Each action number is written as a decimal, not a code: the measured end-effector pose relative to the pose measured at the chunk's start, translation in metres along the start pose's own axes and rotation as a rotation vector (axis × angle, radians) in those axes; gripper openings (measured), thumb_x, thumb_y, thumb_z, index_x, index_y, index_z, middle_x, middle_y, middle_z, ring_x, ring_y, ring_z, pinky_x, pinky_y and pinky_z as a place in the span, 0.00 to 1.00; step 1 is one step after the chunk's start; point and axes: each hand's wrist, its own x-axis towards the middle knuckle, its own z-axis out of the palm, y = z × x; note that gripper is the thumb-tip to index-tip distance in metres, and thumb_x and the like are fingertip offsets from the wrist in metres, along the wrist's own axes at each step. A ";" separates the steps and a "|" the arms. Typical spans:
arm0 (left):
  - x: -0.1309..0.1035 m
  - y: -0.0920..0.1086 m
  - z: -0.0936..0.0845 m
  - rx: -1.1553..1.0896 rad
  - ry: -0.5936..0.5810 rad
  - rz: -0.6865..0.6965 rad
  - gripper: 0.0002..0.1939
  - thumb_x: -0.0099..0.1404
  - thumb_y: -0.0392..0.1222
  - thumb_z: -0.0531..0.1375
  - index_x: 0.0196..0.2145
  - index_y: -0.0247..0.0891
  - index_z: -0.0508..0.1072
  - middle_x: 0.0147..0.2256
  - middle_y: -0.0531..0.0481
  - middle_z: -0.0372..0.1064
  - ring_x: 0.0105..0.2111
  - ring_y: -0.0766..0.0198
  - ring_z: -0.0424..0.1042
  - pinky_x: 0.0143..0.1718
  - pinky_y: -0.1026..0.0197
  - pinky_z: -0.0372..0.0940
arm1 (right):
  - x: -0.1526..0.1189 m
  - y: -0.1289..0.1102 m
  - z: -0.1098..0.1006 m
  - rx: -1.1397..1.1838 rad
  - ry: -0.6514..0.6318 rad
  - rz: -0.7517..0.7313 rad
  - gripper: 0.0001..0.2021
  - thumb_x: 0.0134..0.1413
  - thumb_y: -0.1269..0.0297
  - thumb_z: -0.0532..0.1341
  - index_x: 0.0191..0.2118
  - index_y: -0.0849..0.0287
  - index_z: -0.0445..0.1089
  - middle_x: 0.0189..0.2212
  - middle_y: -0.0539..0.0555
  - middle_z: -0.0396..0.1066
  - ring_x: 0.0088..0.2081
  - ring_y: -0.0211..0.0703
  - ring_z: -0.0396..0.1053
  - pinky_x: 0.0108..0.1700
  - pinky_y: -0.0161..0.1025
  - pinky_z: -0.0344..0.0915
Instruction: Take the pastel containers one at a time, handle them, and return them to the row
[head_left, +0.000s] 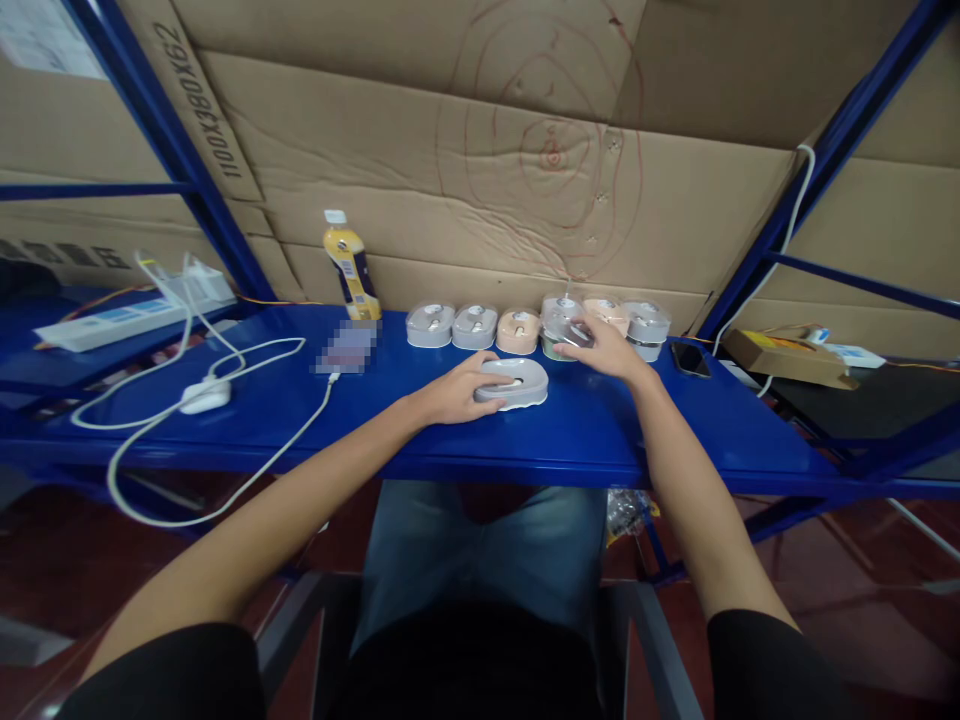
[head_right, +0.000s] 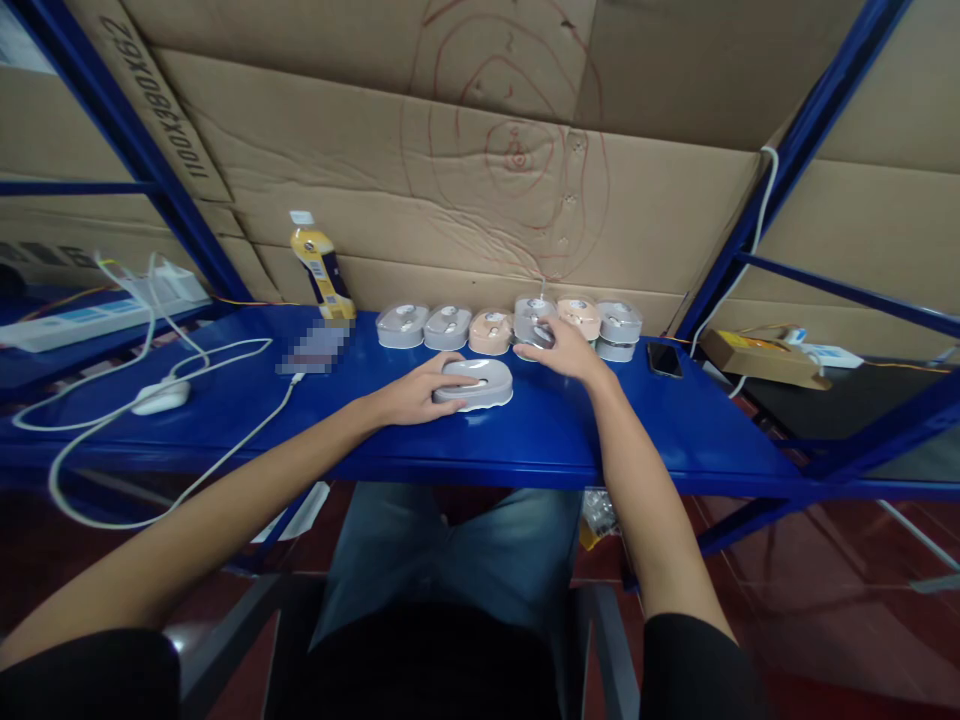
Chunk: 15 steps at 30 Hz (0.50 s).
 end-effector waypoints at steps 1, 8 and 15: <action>0.000 0.001 0.000 0.005 0.001 -0.003 0.25 0.73 0.55 0.62 0.61 0.43 0.82 0.66 0.36 0.64 0.69 0.38 0.67 0.74 0.33 0.60 | 0.000 0.001 -0.002 -0.004 0.012 0.008 0.41 0.52 0.36 0.74 0.63 0.60 0.75 0.61 0.69 0.77 0.61 0.71 0.76 0.64 0.68 0.71; -0.004 -0.020 -0.014 0.000 0.137 -0.119 0.25 0.73 0.59 0.60 0.56 0.43 0.83 0.62 0.36 0.70 0.63 0.39 0.72 0.70 0.30 0.65 | -0.001 0.004 -0.006 0.022 -0.098 -0.016 0.38 0.50 0.37 0.75 0.60 0.56 0.78 0.58 0.65 0.80 0.57 0.68 0.79 0.62 0.66 0.74; -0.013 -0.020 -0.019 -0.068 0.226 -0.207 0.40 0.63 0.64 0.68 0.66 0.41 0.70 0.64 0.35 0.73 0.64 0.37 0.73 0.69 0.33 0.66 | 0.000 0.001 0.003 0.088 -0.110 -0.070 0.43 0.45 0.41 0.79 0.64 0.58 0.76 0.63 0.67 0.77 0.63 0.70 0.76 0.67 0.68 0.71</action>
